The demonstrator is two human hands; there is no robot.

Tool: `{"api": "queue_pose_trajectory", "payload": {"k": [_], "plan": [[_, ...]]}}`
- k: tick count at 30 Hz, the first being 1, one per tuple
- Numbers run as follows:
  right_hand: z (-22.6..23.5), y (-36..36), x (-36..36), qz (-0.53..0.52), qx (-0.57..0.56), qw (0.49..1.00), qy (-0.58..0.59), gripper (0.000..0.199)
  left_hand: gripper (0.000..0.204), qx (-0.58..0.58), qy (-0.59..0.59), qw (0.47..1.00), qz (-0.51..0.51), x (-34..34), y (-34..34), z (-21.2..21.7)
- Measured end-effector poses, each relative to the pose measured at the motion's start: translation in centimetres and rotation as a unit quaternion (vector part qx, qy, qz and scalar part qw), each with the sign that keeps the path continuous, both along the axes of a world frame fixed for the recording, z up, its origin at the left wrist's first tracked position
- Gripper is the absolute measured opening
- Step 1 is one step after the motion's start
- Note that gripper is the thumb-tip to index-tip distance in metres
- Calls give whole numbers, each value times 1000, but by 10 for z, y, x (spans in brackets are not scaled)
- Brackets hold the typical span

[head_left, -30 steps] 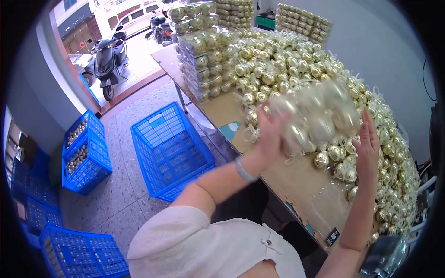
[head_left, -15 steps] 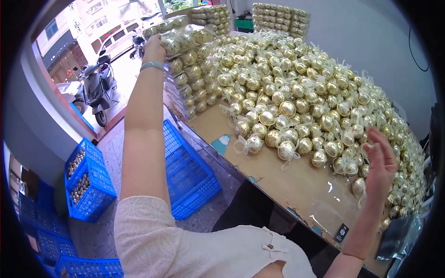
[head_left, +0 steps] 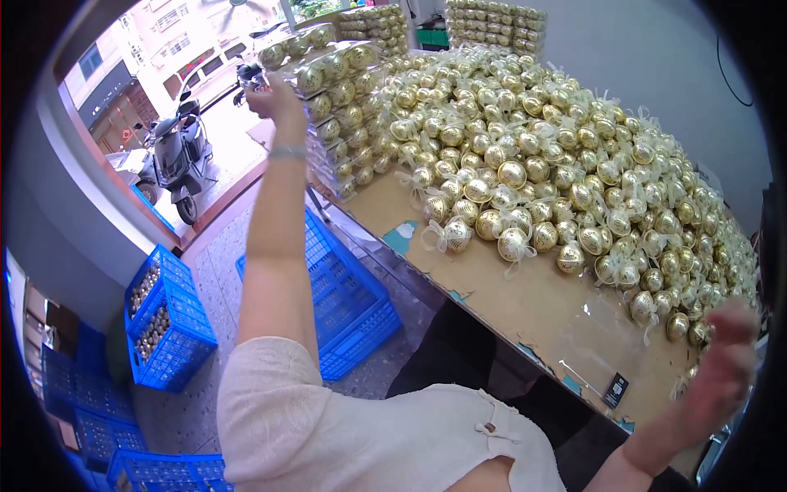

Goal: Manually counting and packing gold Christmas ornaments into clear plastic bags.

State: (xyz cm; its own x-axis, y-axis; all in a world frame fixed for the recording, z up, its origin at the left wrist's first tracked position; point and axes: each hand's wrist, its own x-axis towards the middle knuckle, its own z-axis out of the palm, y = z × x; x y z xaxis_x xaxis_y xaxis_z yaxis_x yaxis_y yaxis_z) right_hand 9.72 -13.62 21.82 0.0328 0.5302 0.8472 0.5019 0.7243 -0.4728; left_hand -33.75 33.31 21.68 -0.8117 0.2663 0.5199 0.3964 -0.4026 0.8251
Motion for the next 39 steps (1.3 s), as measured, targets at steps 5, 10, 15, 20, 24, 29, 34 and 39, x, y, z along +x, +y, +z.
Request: {"api": "queue_pose_trajectory", "payload": {"k": [5, 10, 15, 20, 24, 29, 34, 39], "plan": [[-153, 25, -85, 180, -484, 856, 22, 19, 24, 31, 279, 886, -369, 89, -198, -215], [-340, 64, -128, -88, -324, 936, -102, 26, 32, -187, 377, 672, -609, 121, -308, -366], [-394, 86, -126, -69, -371, 918, -119, 23, 19, -134, 516, 637, -556, 117, -304, -391], [-390, 84, -125, 57, -523, 849, -52, 17, 15, -197, 470, 600, -617, 116, -311, -380], [-357, 64, -133, 176, -605, 775, -34, 15, 20, -379, 347, 518, -684, 102, -329, -352], [-384, 62, -139, 95, -496, 858, -96, 15, 19, -380, 399, 555, -623, 100, -337, -384], [-260, 18, -102, -11, -368, 926, -83, 18, 19, -301, 670, 511, -446, 130, -345, -323], [-209, -22, -13, -411, -200, 849, -266, 43, 23, -67, 471, 410, -779, 203, -345, -255]]}}
